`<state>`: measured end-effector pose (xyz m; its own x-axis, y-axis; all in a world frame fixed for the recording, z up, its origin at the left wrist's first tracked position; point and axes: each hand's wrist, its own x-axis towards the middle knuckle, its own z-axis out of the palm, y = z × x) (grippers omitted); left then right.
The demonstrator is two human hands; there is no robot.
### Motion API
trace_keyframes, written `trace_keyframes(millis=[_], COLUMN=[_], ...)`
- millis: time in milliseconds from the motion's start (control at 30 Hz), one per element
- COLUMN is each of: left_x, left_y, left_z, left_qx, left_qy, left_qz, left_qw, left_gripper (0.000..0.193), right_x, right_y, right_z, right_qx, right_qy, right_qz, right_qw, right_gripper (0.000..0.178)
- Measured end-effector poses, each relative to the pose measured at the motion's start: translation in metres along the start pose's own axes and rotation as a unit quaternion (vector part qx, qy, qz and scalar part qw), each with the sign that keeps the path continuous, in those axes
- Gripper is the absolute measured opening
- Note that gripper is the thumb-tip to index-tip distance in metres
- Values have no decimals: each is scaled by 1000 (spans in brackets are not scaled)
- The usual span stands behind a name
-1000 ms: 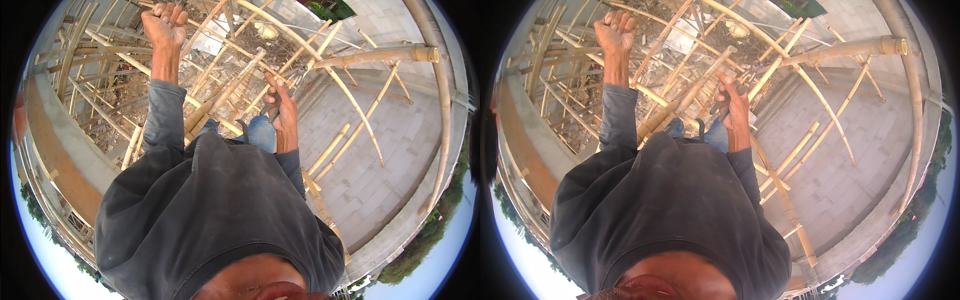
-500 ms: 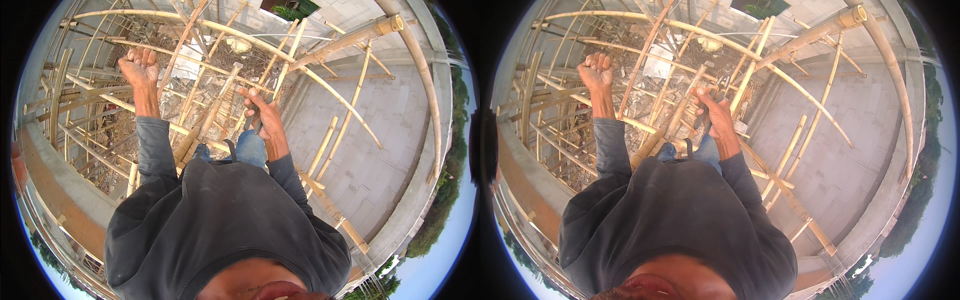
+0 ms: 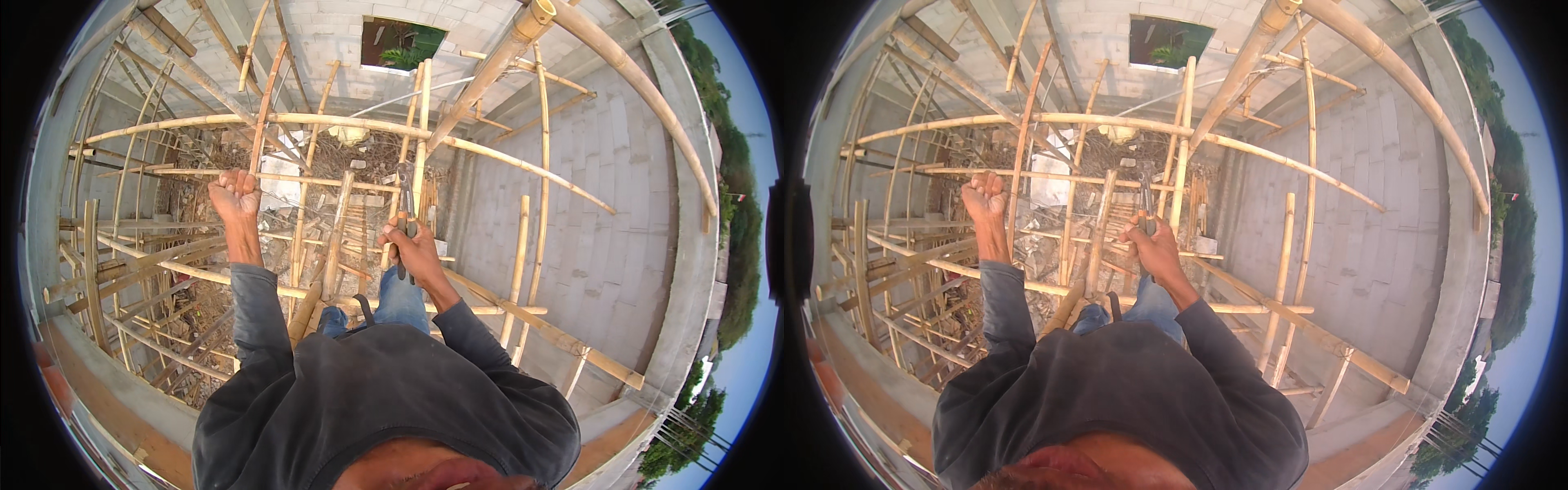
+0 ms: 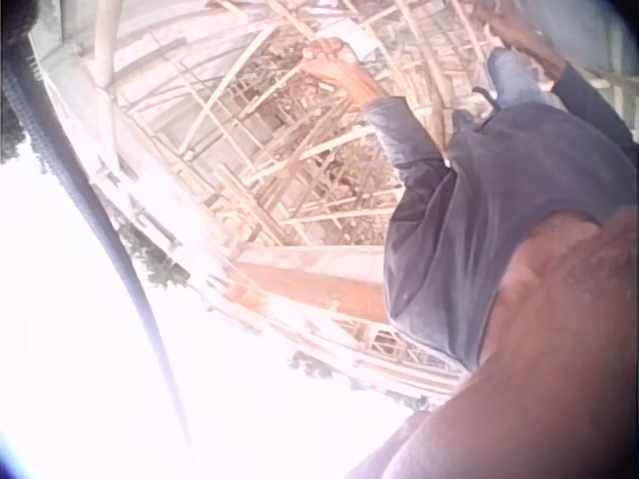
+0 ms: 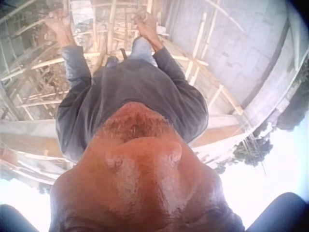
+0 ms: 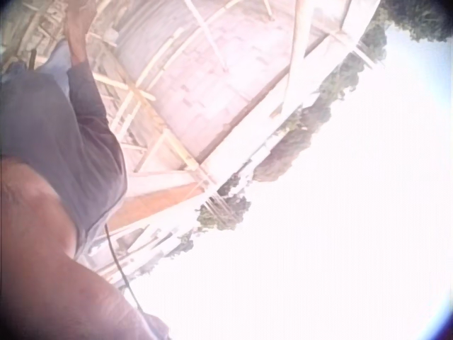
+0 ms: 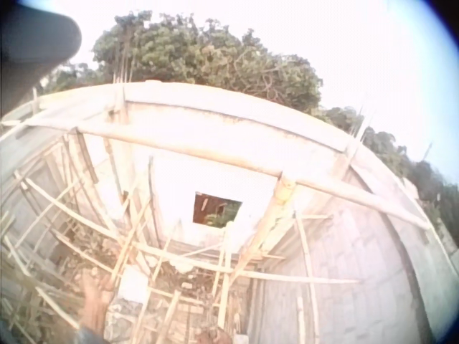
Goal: The person ties bamboo poles together with wire to form a scaffolding structure. They use pliers to twist and secure the wire around the joints, then cut the excess wire. The person continues to add and secure bamboo poles to the structure.
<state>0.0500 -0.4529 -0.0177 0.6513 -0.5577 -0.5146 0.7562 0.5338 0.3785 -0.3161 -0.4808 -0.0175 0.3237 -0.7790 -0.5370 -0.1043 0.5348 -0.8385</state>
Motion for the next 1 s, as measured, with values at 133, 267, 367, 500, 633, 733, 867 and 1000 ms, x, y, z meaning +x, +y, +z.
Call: trace_keyframes(millis=[133, 267, 367, 500, 633, 733, 867, 1000], left_x=[-32, -52, -70, -66, -52, -43, -25, -25], left_y=[-31, -96, -120, -127, -116, -97, -101, -127], left_z=[9, 34, 35, 30, 16, 0, -17, -1], left_qx=[162, 157, 152, 70, 60, 9, -72, 66], left_qy=[-44, -61, -53, -6, 35, 108, 70, -15], left_qz=[20, -79, -99, -43, -16, -26, -115, -170], left_qw=[986, 983, 982, 997, 997, 994, 988, 983], left_gripper=[29, 31, 30, 29, 32, 34, 36, 33], right_x=[20, 25, 14, -13, -20, -28, -16, 6], right_y=[-21, -21, -14, 16, 31, 12, 7, 2], right_z=[-14, -12, 6, 29, 41, 48, 32, 0], right_qx=[-436, -241, -199, -132, 22, 73, -18, -51], right_qy=[175, 109, 1, -79, -59, -77, -102, -9], right_qz=[-249, -178, -127, -50, -19, 1, 19, -37], right_qw=[847, 948, 972, 987, 998, 994, 994, 998], right_gripper=[32, 41, 39, 35, 35, 37, 31, 25])
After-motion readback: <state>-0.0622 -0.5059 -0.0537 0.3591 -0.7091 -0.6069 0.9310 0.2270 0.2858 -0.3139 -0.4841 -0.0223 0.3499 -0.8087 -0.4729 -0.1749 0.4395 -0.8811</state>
